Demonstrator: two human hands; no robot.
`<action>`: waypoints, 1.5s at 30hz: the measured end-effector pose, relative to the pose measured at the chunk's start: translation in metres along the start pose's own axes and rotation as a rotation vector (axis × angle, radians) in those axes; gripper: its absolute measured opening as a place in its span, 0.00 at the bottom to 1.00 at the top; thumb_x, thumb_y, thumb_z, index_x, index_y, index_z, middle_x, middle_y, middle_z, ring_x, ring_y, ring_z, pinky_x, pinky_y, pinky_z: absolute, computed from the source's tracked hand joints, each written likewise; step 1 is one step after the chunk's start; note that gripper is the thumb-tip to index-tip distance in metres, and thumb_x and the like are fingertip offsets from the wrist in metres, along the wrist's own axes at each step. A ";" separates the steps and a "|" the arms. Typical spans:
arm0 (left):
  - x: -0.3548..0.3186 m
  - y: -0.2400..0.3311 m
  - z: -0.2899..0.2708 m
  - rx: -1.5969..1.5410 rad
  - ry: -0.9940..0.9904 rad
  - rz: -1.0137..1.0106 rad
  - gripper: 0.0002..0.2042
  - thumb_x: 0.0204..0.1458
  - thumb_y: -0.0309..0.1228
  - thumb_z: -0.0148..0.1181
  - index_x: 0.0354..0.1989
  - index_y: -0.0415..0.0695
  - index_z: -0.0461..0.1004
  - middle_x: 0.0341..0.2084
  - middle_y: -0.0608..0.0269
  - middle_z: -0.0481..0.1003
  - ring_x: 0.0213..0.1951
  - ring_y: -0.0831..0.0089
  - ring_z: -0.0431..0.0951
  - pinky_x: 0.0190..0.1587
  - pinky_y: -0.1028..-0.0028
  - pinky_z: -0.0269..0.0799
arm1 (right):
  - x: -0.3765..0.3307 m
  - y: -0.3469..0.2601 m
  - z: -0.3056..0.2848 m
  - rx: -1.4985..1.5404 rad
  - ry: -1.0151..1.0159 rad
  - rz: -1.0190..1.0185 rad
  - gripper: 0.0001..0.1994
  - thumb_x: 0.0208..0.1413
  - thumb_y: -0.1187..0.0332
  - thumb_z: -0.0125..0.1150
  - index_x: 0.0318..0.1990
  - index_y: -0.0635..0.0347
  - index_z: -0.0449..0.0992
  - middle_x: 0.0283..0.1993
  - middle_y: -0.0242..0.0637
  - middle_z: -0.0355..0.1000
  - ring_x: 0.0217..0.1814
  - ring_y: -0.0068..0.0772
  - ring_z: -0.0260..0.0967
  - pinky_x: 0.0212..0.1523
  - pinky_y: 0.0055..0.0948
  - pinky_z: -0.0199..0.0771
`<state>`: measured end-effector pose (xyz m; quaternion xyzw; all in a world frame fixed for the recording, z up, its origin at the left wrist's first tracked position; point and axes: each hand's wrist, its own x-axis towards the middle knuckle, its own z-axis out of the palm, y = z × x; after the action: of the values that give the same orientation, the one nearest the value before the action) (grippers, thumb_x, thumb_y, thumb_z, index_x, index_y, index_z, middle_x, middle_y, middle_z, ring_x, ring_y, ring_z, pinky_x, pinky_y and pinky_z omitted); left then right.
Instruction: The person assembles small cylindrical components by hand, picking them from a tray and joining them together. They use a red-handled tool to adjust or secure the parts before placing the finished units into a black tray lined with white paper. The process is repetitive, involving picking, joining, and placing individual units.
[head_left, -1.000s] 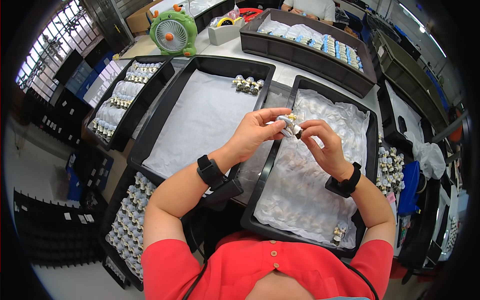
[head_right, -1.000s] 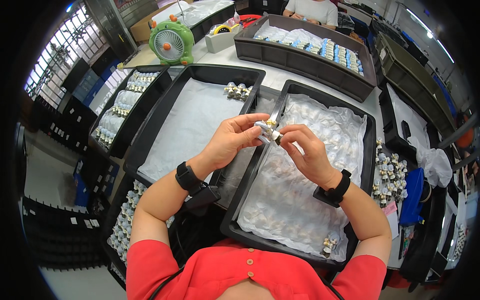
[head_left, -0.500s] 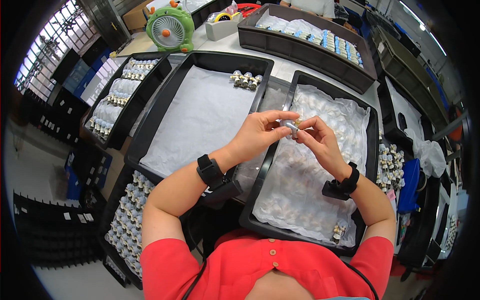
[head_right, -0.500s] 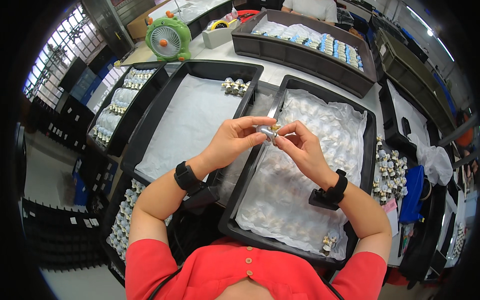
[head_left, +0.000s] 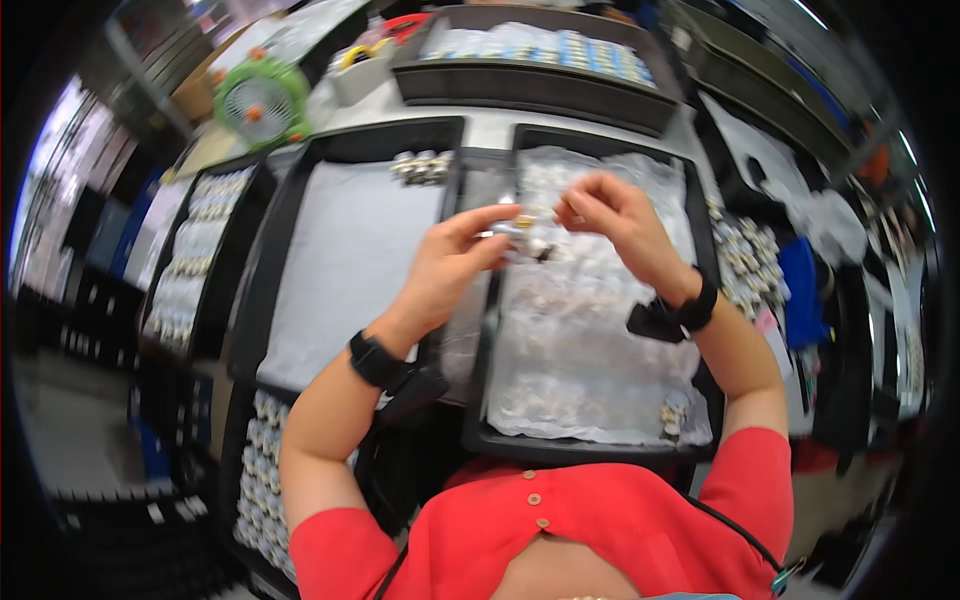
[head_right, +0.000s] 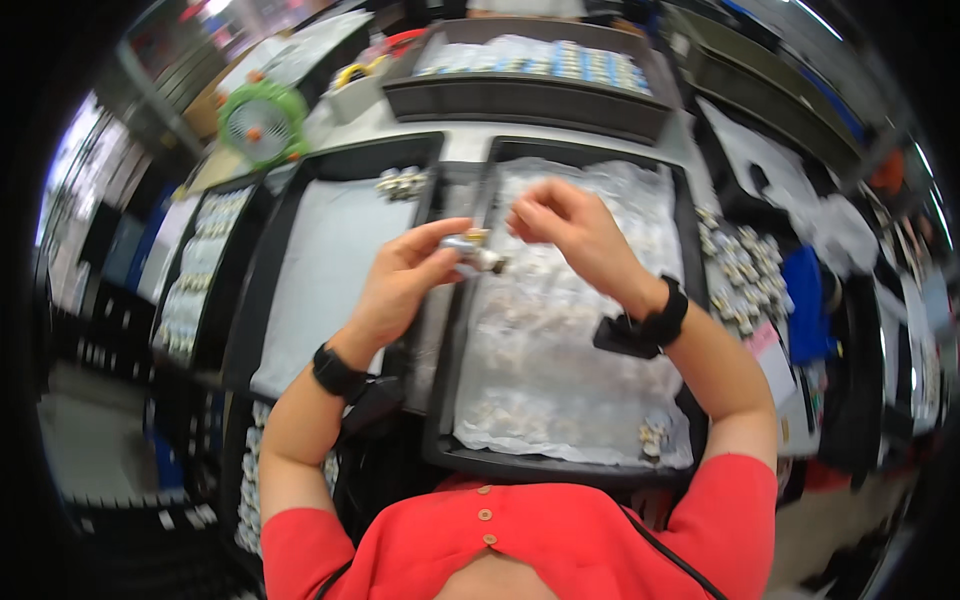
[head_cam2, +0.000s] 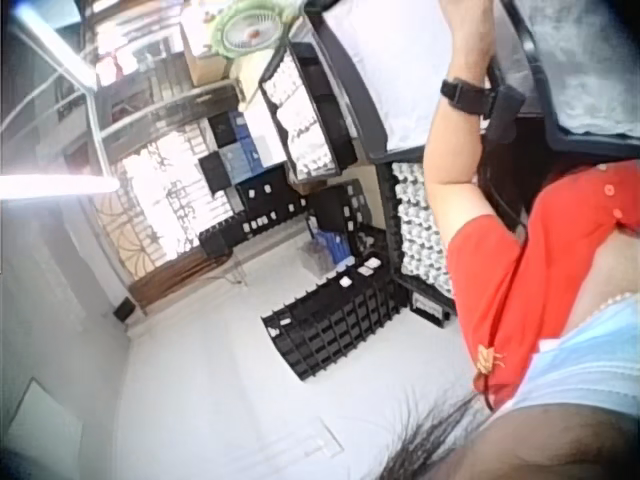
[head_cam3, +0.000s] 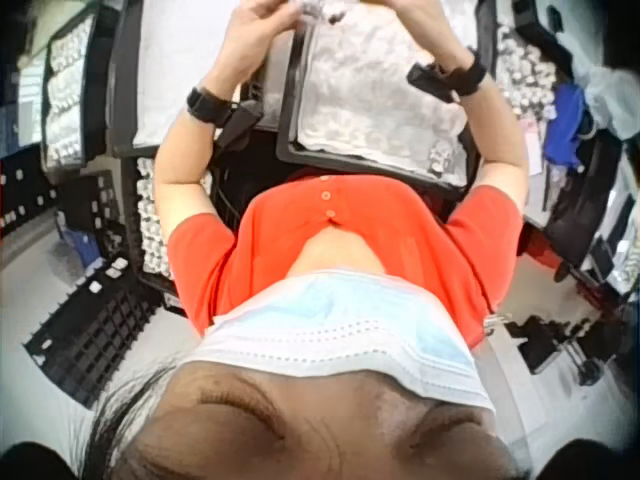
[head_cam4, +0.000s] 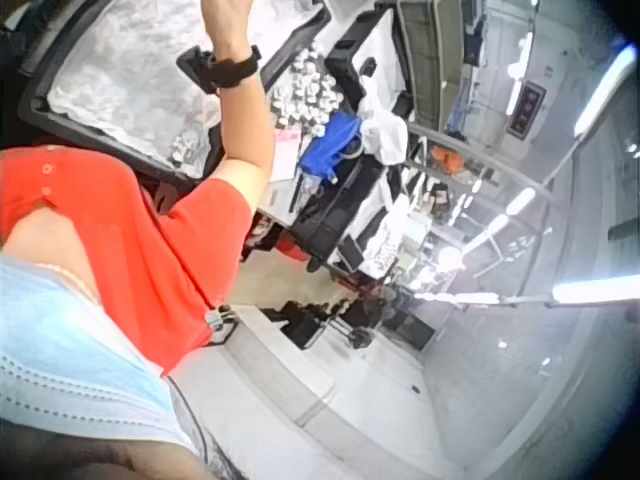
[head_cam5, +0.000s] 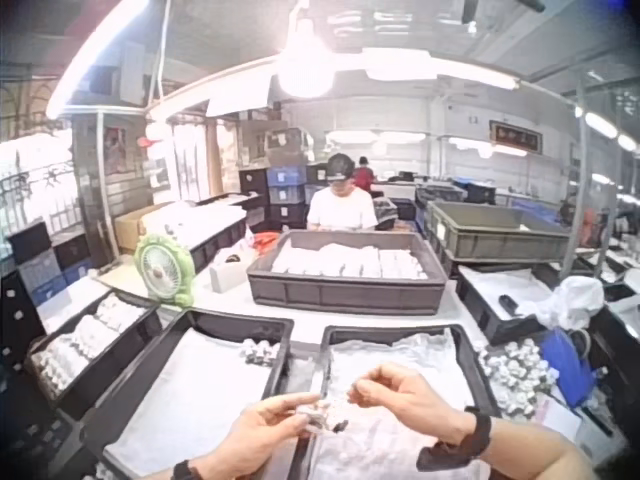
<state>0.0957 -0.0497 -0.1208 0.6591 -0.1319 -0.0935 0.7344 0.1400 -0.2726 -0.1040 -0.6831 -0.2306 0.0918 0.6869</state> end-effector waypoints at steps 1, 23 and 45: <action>-0.002 0.002 0.000 -0.003 0.006 -0.015 0.17 0.55 0.28 0.52 0.54 0.40 0.66 0.43 0.63 0.73 0.41 0.79 0.74 0.42 0.79 0.70 | -0.001 -0.021 -0.009 -0.053 -0.048 -0.002 0.09 0.59 0.65 0.51 0.39 0.62 0.70 0.37 0.32 0.71 0.41 0.20 0.69 0.42 0.22 0.70; -0.010 -0.013 0.022 0.113 -0.210 -0.185 0.18 0.54 0.28 0.53 0.52 0.37 0.67 0.38 0.61 0.74 0.40 0.74 0.75 0.43 0.77 0.69 | -0.238 0.026 -0.170 -0.989 0.387 0.360 0.08 0.44 0.68 0.58 0.30 0.65 0.73 0.27 0.43 0.74 0.29 0.40 0.71 0.31 0.31 0.69; -0.005 -0.013 0.022 0.066 -0.189 -0.266 0.18 0.54 0.25 0.51 0.54 0.36 0.64 0.39 0.60 0.73 0.39 0.73 0.76 0.42 0.78 0.72 | -0.267 0.045 -0.169 -0.951 0.398 0.457 0.09 0.43 0.65 0.57 0.25 0.64 0.74 0.27 0.48 0.73 0.33 0.48 0.71 0.35 0.39 0.70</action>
<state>0.0844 -0.0701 -0.1317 0.6829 -0.1151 -0.2470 0.6778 -0.0107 -0.5400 -0.1925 -0.9543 0.0414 -0.0063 0.2960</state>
